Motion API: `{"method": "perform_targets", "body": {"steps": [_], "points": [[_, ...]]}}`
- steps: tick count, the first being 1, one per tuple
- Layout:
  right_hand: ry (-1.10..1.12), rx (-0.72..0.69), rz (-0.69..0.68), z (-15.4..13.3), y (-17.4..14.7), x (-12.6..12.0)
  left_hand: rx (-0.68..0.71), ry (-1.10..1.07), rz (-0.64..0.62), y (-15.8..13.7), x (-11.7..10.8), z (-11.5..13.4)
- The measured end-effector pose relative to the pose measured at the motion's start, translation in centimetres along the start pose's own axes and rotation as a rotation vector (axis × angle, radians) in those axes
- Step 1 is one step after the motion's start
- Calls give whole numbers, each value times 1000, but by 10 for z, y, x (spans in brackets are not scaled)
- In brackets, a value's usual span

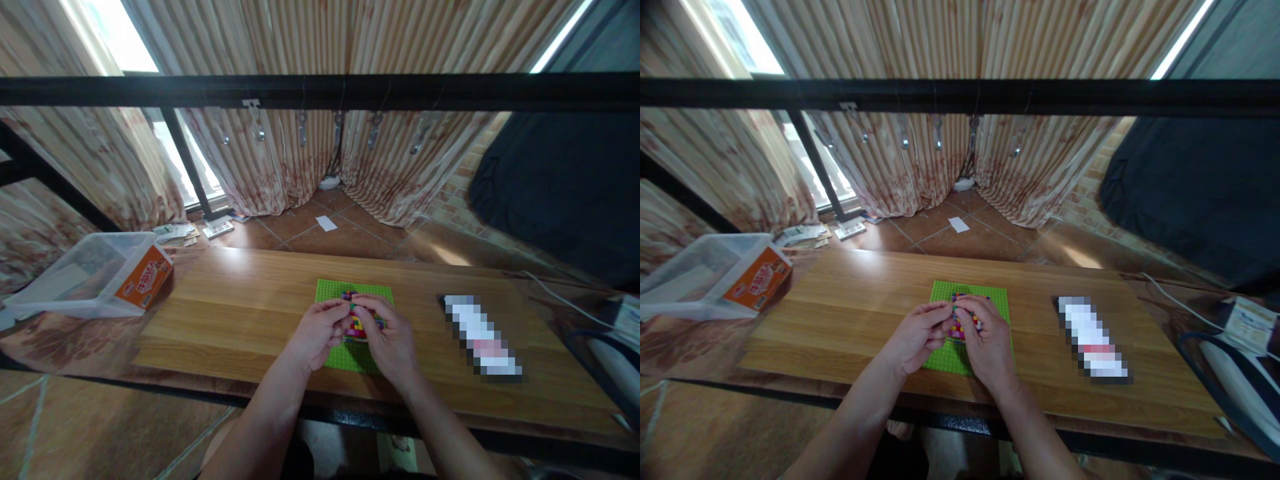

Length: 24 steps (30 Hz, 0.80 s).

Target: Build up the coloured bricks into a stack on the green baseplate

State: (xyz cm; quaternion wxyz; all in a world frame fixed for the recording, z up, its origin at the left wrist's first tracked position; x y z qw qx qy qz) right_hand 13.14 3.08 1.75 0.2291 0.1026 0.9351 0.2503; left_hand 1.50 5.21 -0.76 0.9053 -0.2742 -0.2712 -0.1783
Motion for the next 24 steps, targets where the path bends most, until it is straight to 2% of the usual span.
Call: {"method": "perform_targets", "body": {"steps": [10,18,24], "points": [[-100,-44,12,3,2,1,51,157,148,2,-7,1],[-184,44,103,21,9,-16,160,303,273,4,-16,9],[-226,33,26,28,13,-9,260,434,310,8,-21,12]]}}
Point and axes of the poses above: each hand's wrist, its own y-axis towards the middle knuckle, its own x-axis out of the palm, z = x × y, the point moved 6 cm from there along y, towards the middle knuckle, and after that the axes turned 3 degrees about -x, right-handed, at the moved point
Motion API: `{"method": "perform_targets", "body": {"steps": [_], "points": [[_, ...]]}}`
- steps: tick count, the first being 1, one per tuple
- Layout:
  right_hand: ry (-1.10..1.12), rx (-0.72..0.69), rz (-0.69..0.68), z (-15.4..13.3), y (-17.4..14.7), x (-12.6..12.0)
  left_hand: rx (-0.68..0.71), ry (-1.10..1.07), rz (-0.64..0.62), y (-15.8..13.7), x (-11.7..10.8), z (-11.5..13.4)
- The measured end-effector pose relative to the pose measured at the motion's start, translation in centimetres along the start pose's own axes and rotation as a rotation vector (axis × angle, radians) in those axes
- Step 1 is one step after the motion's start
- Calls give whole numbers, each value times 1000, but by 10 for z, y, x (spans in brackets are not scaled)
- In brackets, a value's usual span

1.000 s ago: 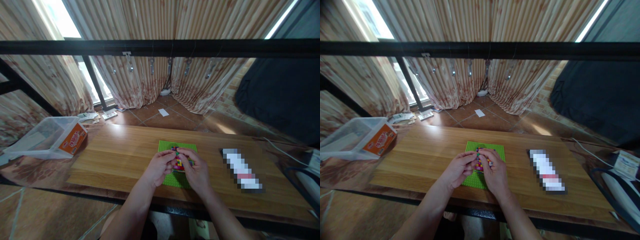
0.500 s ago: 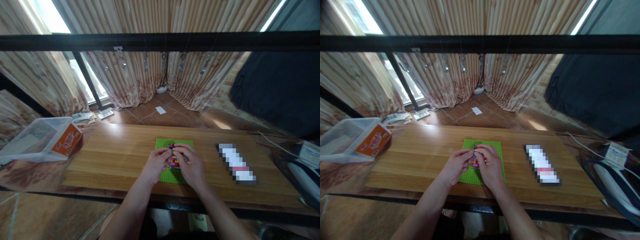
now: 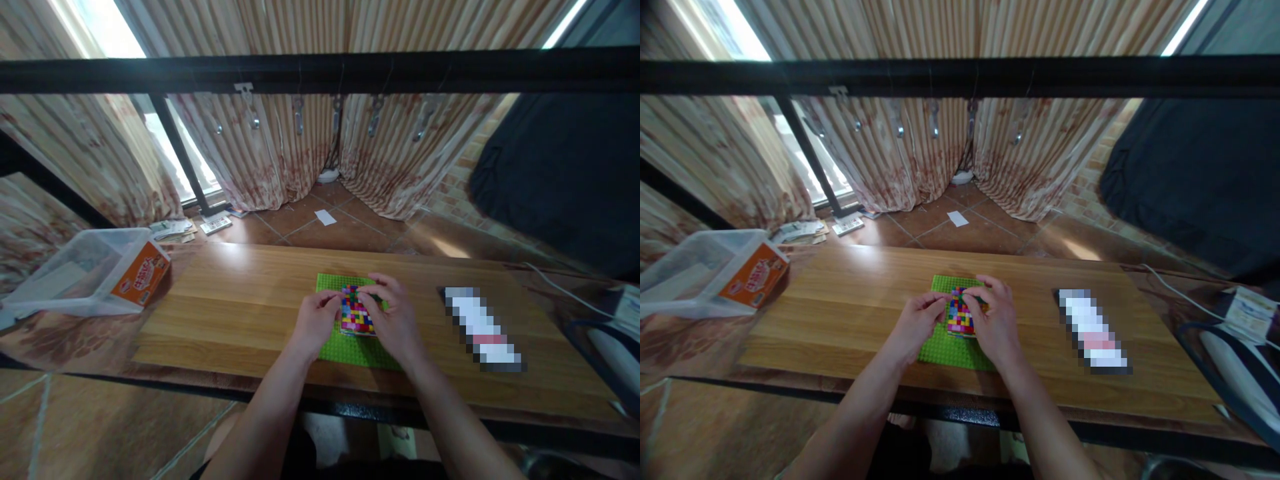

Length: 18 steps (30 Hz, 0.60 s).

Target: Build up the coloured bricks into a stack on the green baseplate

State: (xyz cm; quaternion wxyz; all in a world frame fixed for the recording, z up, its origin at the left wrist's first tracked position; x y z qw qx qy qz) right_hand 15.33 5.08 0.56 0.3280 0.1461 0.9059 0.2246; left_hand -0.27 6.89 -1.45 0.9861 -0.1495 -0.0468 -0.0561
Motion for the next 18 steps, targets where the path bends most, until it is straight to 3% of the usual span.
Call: {"method": "perform_targets", "body": {"steps": [14,18], "points": [[-35,19,-57,0,4,17,94,93,-17,5,4,-5],[-40,-11,-54,-3,5,16,-9,-43,-22,-1,4,-5]]}}
Point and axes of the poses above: each hand's wrist, its own y-axis towards the middle knuckle, its own x-axis out of the palm, z = x × y, the point moved 6 cm from there along y, towards the middle knuckle, and after that the axes turned 3 degrees about -x, right-handed, at the moved point
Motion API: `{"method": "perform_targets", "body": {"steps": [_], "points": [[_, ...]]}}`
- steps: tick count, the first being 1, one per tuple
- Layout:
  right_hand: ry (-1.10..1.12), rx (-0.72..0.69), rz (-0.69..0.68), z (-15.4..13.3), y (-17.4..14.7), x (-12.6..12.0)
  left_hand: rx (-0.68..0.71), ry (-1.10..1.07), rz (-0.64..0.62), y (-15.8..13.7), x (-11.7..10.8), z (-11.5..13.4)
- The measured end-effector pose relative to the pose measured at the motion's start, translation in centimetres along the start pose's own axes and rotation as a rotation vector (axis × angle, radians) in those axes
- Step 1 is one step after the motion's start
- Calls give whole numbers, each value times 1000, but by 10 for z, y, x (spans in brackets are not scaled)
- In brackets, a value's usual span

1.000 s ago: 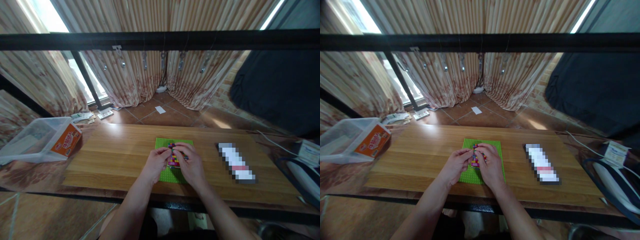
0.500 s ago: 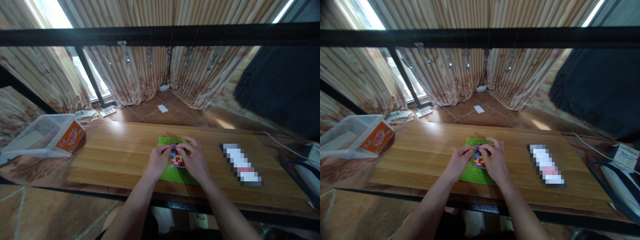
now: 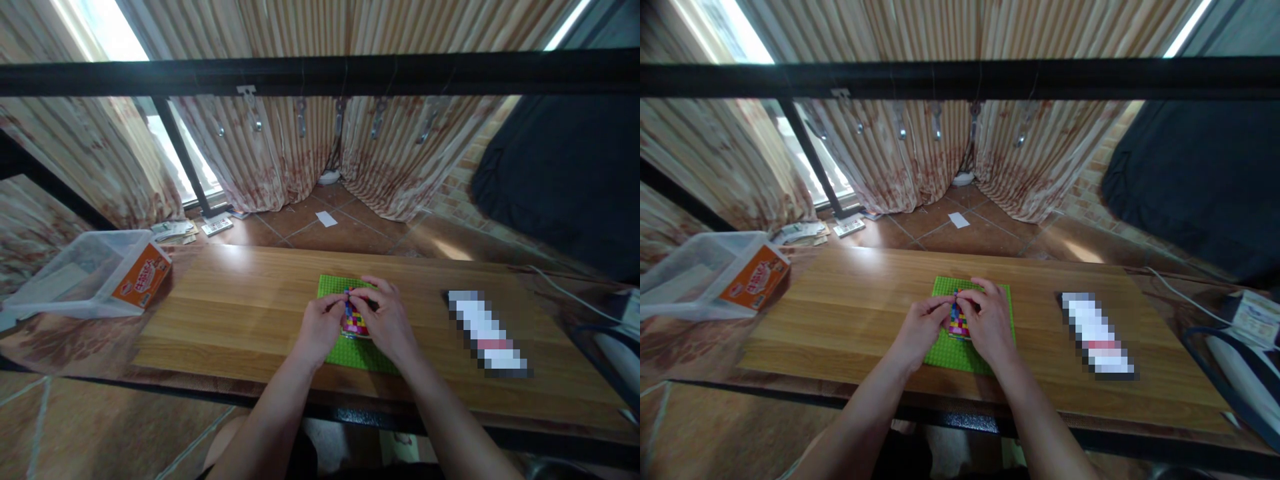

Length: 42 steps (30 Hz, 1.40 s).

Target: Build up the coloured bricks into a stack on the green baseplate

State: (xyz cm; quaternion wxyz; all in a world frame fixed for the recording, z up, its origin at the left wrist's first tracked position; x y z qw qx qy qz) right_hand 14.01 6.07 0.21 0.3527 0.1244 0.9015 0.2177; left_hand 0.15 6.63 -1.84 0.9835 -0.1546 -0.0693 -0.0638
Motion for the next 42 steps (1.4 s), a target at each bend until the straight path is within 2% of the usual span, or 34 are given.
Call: {"method": "perform_targets", "body": {"steps": [5,14,17,22,42], "points": [[-25,-17,-17,-5,2,0,-163,-167,-11,-7,0,1],[35,69,44,5,1,3,-185,-187,-39,-7,6,-1],[46,99,21,6,3,4,-192,-178,-47,-7,7,1],[19,217,-23,14,8,4,-176,-173,-51,-7,8,3],[95,296,-8,20,13,10,-43,35,-47,-1,6,-4]]}}
Point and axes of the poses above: each hand's wrist, its own y-axis towards the middle knuckle, its own x-axis out of the palm, z = x × y, the point moved 6 cm from there along y, towards the middle knuckle, and after that the axes turned 3 degrees about -x, right-handed, at the moved point
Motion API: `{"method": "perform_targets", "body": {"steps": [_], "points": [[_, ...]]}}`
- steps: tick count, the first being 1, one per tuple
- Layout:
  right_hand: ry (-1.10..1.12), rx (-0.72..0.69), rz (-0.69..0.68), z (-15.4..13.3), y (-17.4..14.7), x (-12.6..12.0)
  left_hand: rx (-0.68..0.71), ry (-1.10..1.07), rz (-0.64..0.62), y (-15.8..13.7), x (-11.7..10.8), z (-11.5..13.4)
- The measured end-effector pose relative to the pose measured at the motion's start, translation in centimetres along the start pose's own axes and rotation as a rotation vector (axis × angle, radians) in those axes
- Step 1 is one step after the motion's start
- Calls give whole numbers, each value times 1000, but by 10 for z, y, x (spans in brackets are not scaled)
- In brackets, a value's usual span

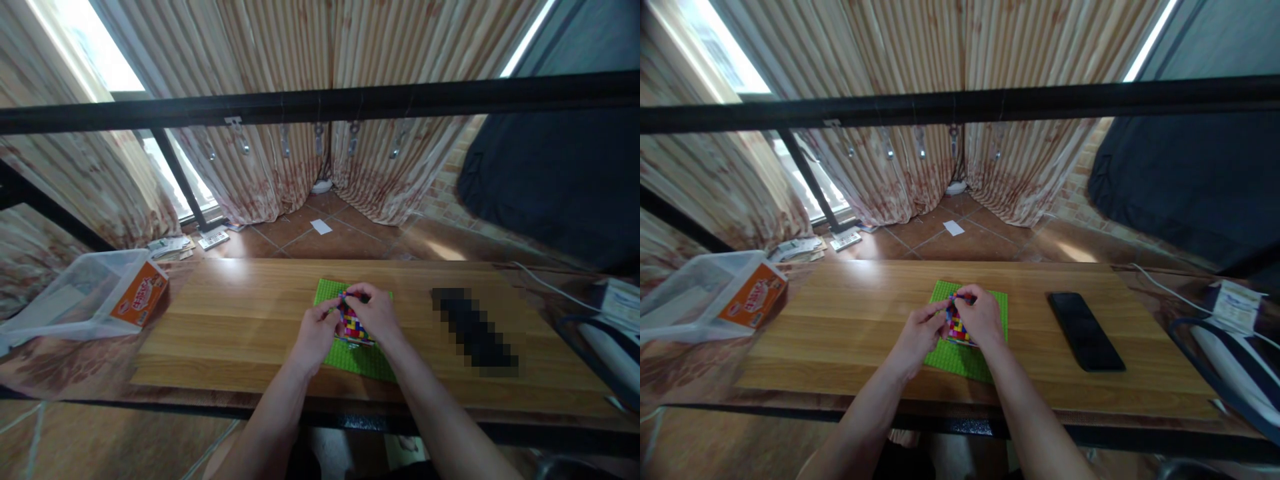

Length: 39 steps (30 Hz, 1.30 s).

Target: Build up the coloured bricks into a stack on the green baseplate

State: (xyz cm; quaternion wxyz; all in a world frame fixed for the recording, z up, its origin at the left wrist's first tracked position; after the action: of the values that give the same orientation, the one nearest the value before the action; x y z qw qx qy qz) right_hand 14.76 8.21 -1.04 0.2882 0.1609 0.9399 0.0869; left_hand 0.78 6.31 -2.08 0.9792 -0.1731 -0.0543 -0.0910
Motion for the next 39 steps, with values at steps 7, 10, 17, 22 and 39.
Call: {"method": "perform_targets", "body": {"steps": [7,10,17,22,39], "points": [[-10,34,-28,-4,-3,-1,58,87,-11,-1,4,6],[-21,8,-38,-6,-4,0,72,136,-14,0,4,6],[-50,0,-13,-5,-6,0,61,154,-21,3,3,4],[-10,46,-12,-2,-3,3,-2,-8,-9,1,2,-1],[159,-449,-160,-83,-43,-4,-187,-1036,-175,-9,-6,25]]}}
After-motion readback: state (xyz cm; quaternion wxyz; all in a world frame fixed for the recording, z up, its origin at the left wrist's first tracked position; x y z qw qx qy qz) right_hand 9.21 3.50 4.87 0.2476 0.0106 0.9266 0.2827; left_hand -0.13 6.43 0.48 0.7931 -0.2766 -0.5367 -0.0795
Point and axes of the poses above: each hand's wrist, its own y-axis towards the middle knuckle, its own x-axis out of the palm, z = x × y, the point moved 6 cm from there along y, towards the middle knuckle, and after that the axes turned 3 degrees about -x, right-handed, at the moved point
